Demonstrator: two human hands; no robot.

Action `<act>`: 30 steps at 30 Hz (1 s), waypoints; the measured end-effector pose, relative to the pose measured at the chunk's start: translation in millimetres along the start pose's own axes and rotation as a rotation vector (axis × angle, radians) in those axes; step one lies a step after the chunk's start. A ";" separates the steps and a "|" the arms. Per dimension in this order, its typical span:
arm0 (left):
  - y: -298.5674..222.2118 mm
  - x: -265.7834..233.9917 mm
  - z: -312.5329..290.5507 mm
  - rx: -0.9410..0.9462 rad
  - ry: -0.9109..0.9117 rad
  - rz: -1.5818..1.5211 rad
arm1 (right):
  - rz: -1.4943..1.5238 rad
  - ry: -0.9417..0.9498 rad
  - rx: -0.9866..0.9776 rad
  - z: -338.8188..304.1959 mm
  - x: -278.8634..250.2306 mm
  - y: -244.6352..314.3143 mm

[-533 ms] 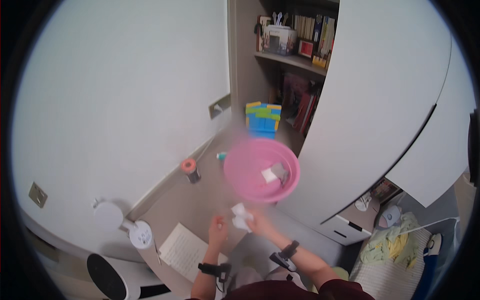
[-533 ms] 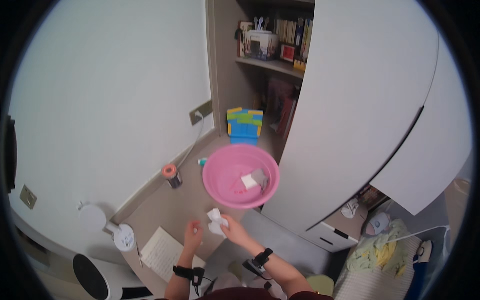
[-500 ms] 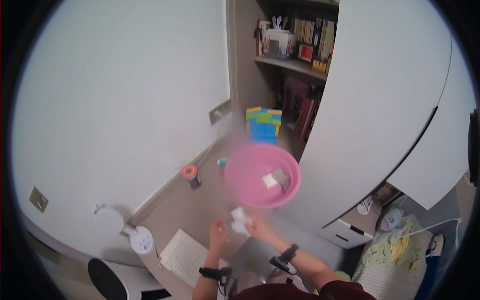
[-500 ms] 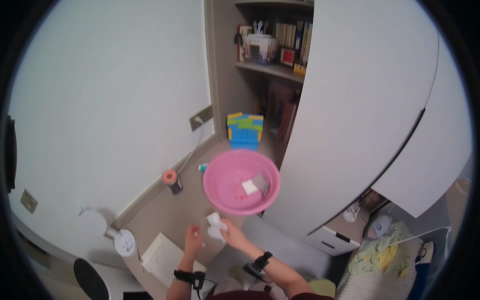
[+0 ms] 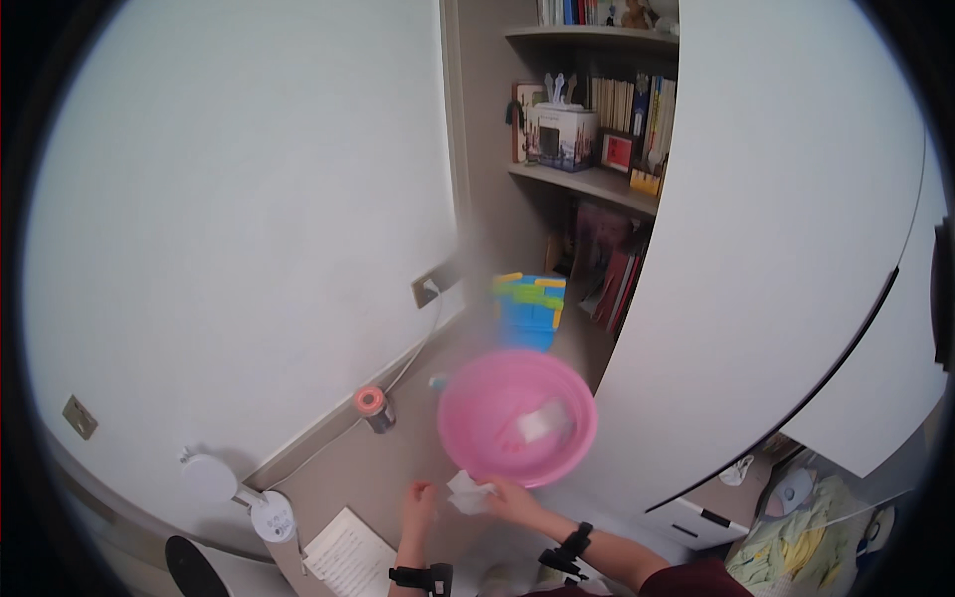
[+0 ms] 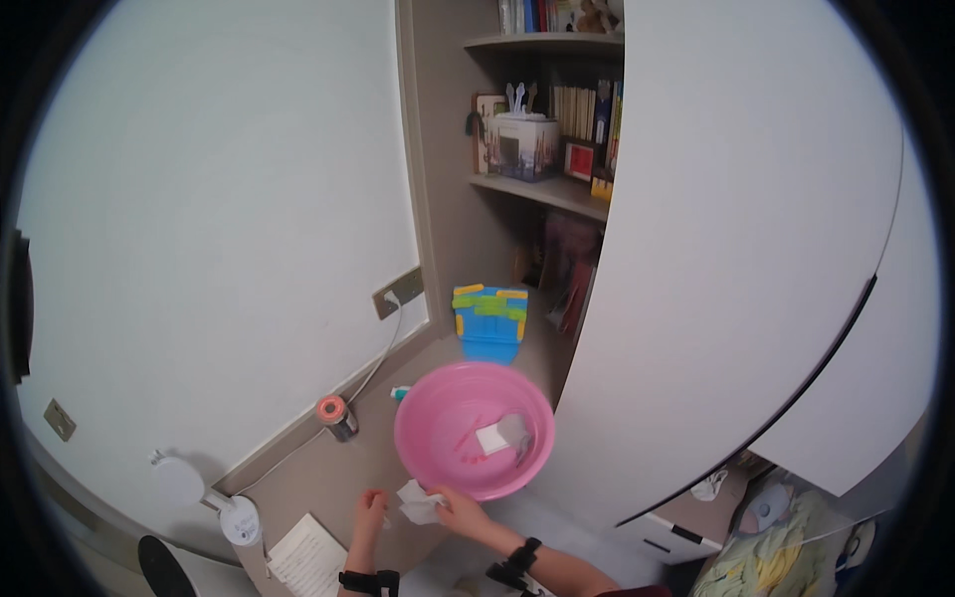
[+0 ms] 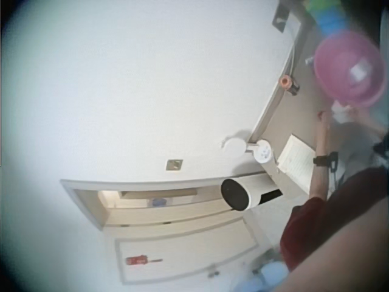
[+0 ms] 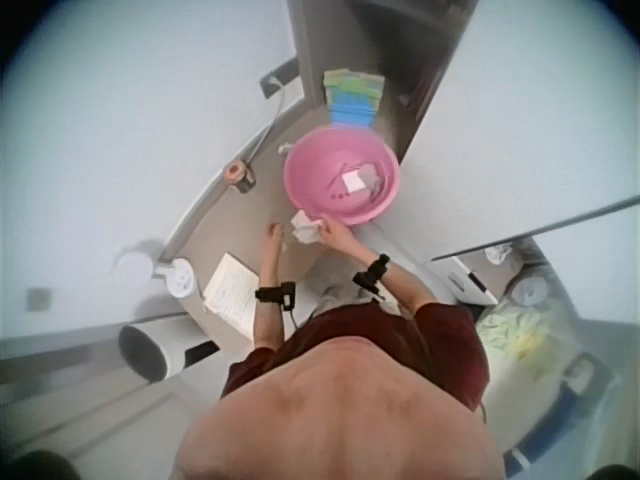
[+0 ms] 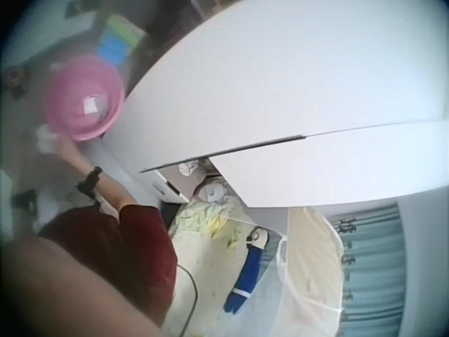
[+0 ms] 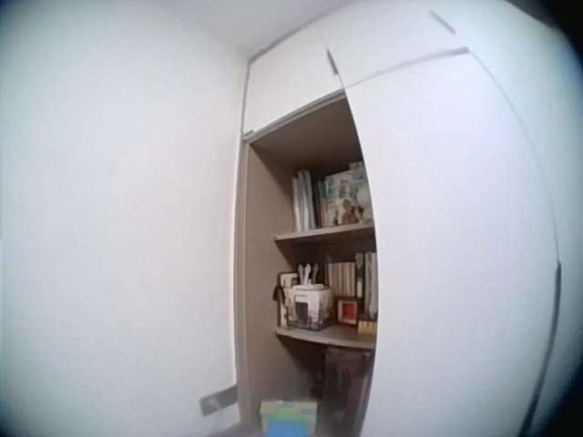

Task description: The person wipes the floor and a chair using a cloth, washes cloths in a sink, and tidies a desk by placing a notebook and a spray bottle into a drawer.

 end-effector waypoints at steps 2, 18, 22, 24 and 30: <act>5.7 26.1 12.3 -0.067 0.055 -0.052 | -0.085 -0.299 -0.293 -19.5 -27.2 1.7; -43.6 33.3 -44.5 0.258 0.155 0.013 | 0.051 -0.757 -0.033 -61.5 -138.1 -95.7; -70.1 9.2 -89.1 -0.194 0.060 -0.159 | 0.148 -0.663 -0.088 -45.7 -130.5 -109.5; -67.4 -1.5 -115.0 -0.322 -0.102 -0.231 | 0.225 -0.538 -0.011 -43.9 -119.8 -97.0; -11.6 -72.9 -136.4 -0.231 -0.206 -0.273 | 0.094 -0.443 -0.133 -22.7 -81.1 -69.5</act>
Point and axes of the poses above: each hand's wrist, its own z-axis towards the middle knuckle, its own x-axis out of the palm, y = z × x, the point moved 2 cm from there along z, towards the middle knuckle, and after that the axes turned 9 degrees about -z, right-handed, at the moved point
